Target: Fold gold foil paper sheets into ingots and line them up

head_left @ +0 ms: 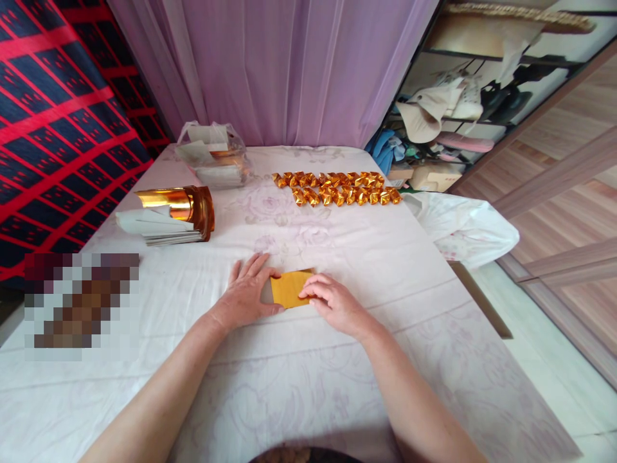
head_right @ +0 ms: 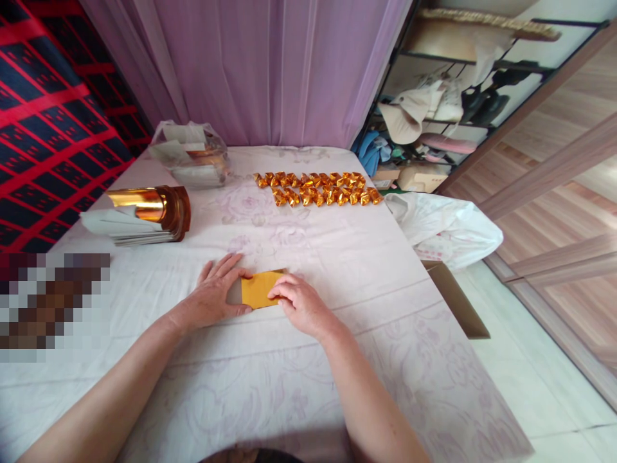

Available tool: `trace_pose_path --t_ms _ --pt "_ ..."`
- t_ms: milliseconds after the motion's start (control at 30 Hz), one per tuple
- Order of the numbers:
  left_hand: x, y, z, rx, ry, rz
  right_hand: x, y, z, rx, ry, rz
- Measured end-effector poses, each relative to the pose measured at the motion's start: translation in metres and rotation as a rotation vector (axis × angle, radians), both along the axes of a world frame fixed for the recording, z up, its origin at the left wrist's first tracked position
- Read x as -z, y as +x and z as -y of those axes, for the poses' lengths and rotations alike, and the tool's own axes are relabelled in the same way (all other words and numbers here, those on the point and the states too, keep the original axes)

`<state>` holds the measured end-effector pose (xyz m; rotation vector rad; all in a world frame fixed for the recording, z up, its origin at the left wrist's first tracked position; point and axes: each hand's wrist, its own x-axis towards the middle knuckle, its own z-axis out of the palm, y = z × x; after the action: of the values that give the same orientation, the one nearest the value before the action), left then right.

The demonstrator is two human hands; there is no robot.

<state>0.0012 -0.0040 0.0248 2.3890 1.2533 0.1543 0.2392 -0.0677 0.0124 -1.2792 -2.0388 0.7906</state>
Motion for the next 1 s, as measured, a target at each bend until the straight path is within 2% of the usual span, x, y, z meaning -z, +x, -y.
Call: trace_pose_path --t_ms 167,467,633,800,900,1000 --pt "-0.003 0.002 0.002 -0.009 -0.002 -0.013 0.001 0.005 0.000 -0.028 0.017 -0.015" --pt "0.003 0.023 0.014 -0.156 0.069 -0.011 -0.003 0.002 -0.002 -0.011 0.002 -0.025" --pt "0.000 0.018 0.009 -0.118 0.026 -0.038 -0.001 0.002 -0.003 -0.013 0.016 -0.062" --pt "-0.010 0.008 0.001 -0.029 -0.057 -0.090 0.001 0.004 -0.004 -0.017 0.029 -0.059" --pt "-0.016 0.005 -0.003 -0.016 -0.078 -0.109 0.007 0.004 -0.006 -0.022 0.087 -0.055" --pt "-0.018 0.005 -0.005 -0.003 -0.092 -0.126 0.016 0.005 -0.008 0.039 0.185 -0.034"
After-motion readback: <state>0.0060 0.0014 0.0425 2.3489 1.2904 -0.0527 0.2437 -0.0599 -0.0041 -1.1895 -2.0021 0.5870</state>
